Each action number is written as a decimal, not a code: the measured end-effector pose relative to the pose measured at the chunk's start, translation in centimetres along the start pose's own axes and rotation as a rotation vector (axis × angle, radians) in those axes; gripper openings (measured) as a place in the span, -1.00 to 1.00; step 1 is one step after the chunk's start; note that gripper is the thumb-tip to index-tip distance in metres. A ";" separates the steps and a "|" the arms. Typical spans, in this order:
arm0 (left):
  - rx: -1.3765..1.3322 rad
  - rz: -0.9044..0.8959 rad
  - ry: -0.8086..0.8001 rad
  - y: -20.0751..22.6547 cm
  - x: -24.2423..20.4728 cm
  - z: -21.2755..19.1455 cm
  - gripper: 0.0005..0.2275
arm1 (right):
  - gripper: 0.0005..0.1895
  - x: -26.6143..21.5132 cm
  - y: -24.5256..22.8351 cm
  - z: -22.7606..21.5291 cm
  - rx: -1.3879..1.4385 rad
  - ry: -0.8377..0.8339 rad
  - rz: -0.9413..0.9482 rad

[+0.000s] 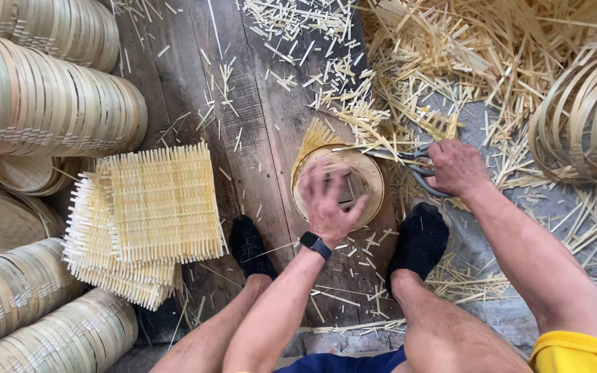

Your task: The person fits a square bamboo mat over a circular wooden block, uses shears to trim the excess strips, and then presses the trimmed mat into a circular bamboo frame. They repeat these actions with multiple mats and rings on a workshop floor covered in shavings.

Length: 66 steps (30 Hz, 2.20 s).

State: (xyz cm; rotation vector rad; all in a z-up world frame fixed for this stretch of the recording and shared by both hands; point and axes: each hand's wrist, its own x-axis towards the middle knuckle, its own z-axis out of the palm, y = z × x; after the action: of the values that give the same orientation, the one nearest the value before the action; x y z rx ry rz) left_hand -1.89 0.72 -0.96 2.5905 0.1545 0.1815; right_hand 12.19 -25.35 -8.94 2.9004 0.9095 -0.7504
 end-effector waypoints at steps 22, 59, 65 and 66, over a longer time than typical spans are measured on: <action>0.184 -0.183 -0.379 2.0 0.6 -0.3 -0.02 | -0.33 0.7 -2.8 0.2 -0.188 0.539 -0.101; 0.183 0.270 -0.653 -1.0 4.2 -3.7 -0.26 | -0.52 1.8 3.9 2.6 0.362 -0.080 0.462; -0.068 -0.327 -0.420 -2.1 2.4 -1.5 -0.21 | -0.08 -1.0 4.6 4.2 0.276 0.079 0.623; -0.051 -0.331 -0.319 -3.5 2.5 -0.6 -0.25 | -0.18 -1.5 3.8 3.8 0.350 0.075 0.638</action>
State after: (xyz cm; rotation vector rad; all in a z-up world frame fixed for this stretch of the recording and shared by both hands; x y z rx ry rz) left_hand 0.25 4.35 -1.95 2.4598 0.4487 -0.3401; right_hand 11.50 -29.82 -12.15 3.2184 -0.1945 -0.7928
